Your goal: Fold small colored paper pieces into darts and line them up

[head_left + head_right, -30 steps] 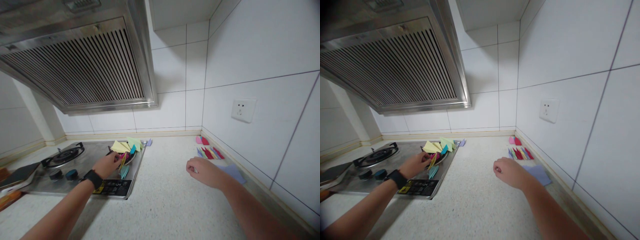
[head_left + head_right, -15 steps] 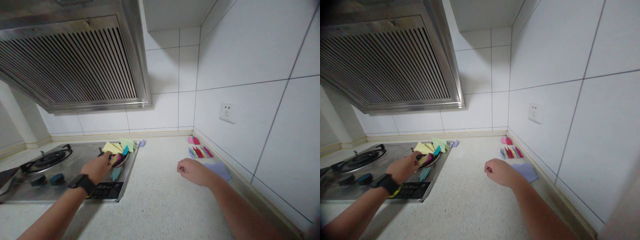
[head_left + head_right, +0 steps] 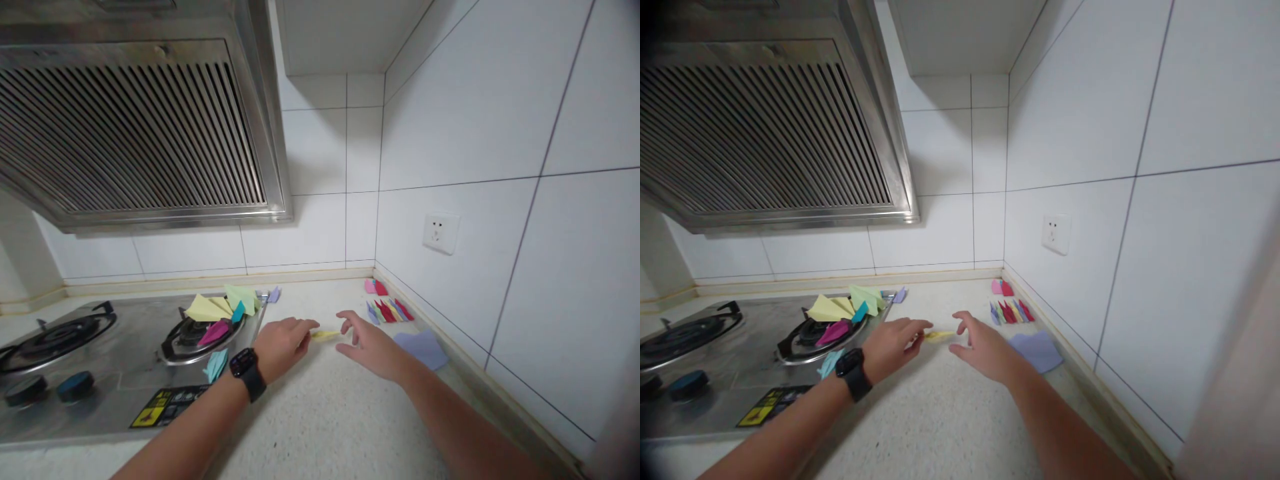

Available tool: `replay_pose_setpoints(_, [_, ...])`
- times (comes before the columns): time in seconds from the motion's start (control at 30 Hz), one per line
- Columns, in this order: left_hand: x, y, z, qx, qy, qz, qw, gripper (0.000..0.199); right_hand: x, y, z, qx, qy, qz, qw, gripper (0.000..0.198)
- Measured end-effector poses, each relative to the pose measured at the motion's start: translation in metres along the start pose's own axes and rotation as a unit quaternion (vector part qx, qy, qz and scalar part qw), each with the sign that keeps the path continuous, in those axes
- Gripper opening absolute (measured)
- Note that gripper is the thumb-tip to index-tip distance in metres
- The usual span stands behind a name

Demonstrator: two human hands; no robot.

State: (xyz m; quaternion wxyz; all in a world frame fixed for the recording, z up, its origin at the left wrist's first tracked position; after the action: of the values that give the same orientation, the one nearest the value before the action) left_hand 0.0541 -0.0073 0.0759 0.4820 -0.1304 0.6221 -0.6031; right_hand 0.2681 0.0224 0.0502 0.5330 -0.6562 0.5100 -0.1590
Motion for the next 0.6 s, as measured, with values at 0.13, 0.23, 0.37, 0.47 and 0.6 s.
replay_pose_setpoints(0.13, [0.006, 0.027, -0.002, -0.008, 0.071, -0.006, 0.997, 0.034, -0.001, 0.006, -0.004, 0.044, -0.023, 0.017, 0.999, 0.046])
replay_pose_setpoints(0.23, [0.012, 0.03, 0.0, -0.005, 0.095, -0.008, 0.995, 0.035, -0.003, 0.013, -0.018, 0.07, -0.081, 0.014, 0.994, 0.031])
replay_pose_setpoints(0.37, [0.011, 0.024, 0.003, 0.008, 0.095, 0.016, 0.995, 0.034, -0.005, 0.018, -0.034, 0.093, -0.122, 0.038, 0.987, 0.016])
replay_pose_setpoints(0.47, [0.011, 0.023, -0.001, 0.067, 0.071, 0.067, 0.993, 0.035, -0.007, 0.018, -0.037, 0.068, -0.128, 0.07, 0.987, 0.014])
replay_pose_setpoints(0.6, [0.014, 0.029, -0.013, 0.224, -0.038, 0.156, 0.961, 0.042, -0.009, 0.021, -0.027, -0.017, -0.066, 0.111, 0.991, 0.014])
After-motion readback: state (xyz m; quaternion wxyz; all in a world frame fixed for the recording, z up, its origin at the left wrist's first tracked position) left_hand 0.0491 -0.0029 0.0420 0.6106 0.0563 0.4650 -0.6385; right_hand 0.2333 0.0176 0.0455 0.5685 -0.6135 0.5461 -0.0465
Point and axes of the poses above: each hand's wrist, its own x-axis away from the middle knuckle, its own y-axis out of the palm, z = x × y, the point moved 3 cm from there along -x, towards the middle knuckle, and after that the axes turned 14 degrees about x, right-handed, at the moved point
